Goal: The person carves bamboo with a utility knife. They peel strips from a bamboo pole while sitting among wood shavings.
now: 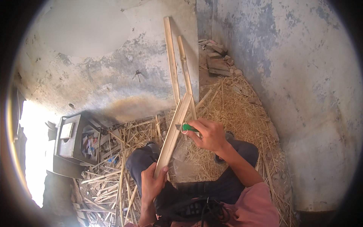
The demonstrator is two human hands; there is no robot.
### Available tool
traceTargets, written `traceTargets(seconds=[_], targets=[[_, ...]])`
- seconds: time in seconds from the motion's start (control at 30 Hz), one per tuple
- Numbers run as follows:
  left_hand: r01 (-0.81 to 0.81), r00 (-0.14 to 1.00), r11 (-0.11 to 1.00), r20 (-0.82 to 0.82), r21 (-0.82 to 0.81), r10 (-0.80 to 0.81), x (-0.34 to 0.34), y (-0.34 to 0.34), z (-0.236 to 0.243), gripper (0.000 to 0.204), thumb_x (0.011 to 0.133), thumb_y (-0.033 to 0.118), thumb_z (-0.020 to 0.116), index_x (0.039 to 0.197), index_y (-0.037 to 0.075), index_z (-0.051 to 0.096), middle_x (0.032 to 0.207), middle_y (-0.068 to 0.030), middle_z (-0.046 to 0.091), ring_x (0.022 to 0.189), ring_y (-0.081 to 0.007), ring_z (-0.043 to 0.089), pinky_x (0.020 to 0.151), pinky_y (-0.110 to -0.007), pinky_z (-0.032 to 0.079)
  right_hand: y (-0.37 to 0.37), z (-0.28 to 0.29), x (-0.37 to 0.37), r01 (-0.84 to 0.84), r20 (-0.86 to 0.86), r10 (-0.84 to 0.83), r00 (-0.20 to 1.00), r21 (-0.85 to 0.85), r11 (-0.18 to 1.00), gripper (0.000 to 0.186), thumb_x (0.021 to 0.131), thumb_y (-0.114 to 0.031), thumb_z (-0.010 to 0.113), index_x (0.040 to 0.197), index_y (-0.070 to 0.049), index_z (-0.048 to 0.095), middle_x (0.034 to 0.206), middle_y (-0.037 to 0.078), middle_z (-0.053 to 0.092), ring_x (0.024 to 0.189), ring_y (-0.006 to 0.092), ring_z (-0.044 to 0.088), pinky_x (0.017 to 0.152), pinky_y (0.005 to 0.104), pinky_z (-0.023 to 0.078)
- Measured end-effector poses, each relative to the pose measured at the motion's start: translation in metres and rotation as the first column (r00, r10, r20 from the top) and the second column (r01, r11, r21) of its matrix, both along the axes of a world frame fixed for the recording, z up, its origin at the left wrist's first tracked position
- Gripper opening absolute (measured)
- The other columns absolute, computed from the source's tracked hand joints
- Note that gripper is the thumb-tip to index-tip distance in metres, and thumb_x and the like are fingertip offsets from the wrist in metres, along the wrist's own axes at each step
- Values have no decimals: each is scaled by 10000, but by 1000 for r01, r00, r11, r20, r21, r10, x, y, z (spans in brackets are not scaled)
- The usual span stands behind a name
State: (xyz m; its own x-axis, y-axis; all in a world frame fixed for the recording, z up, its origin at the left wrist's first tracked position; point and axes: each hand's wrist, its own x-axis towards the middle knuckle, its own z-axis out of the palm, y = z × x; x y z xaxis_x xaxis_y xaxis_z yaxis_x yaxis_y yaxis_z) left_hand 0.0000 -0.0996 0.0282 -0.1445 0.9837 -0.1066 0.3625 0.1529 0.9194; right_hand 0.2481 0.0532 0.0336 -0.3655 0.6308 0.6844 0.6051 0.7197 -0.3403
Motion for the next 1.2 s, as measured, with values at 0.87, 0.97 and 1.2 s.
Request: traceTargets(seconds=[0.87, 0.97, 1.2], targets=[[170, 960, 967, 254, -189, -120, -9, -13, -12, 257, 1102, 169, 609, 1048, -67, 695, 713, -88, 728, 660, -153, 746, 629, -300, 615, 19, -4, 12, -468, -616, 22, 787, -575, 671, 295, 1059, -325, 712, 1177, -59, 758, 869, -29, 701, 734, 55, 574, 623, 259, 413], [188, 947, 968, 292, -164, -134, -10, -11, -17, 277, 1113, 171, 586, 1035, -72, 694, 714, -89, 726, 665, -152, 744, 635, -296, 615, 20, -8, 16, -590, -700, 2, 715, -601, 539, 289, 1057, -311, 714, 1205, -67, 755, 871, -41, 682, 785, 39, 582, 665, 243, 424], [203, 942, 969, 297, -142, -153, -10, -13, -12, 292, 1110, 186, 582, 1083, -71, 718, 725, -81, 730, 685, -130, 729, 662, -290, 603, 16, -5, 10, -641, -741, 28, 671, -561, 525, 307, 1030, -226, 753, 1261, -26, 724, 905, 1, 714, 795, 75, 642, 729, 270, 520]])
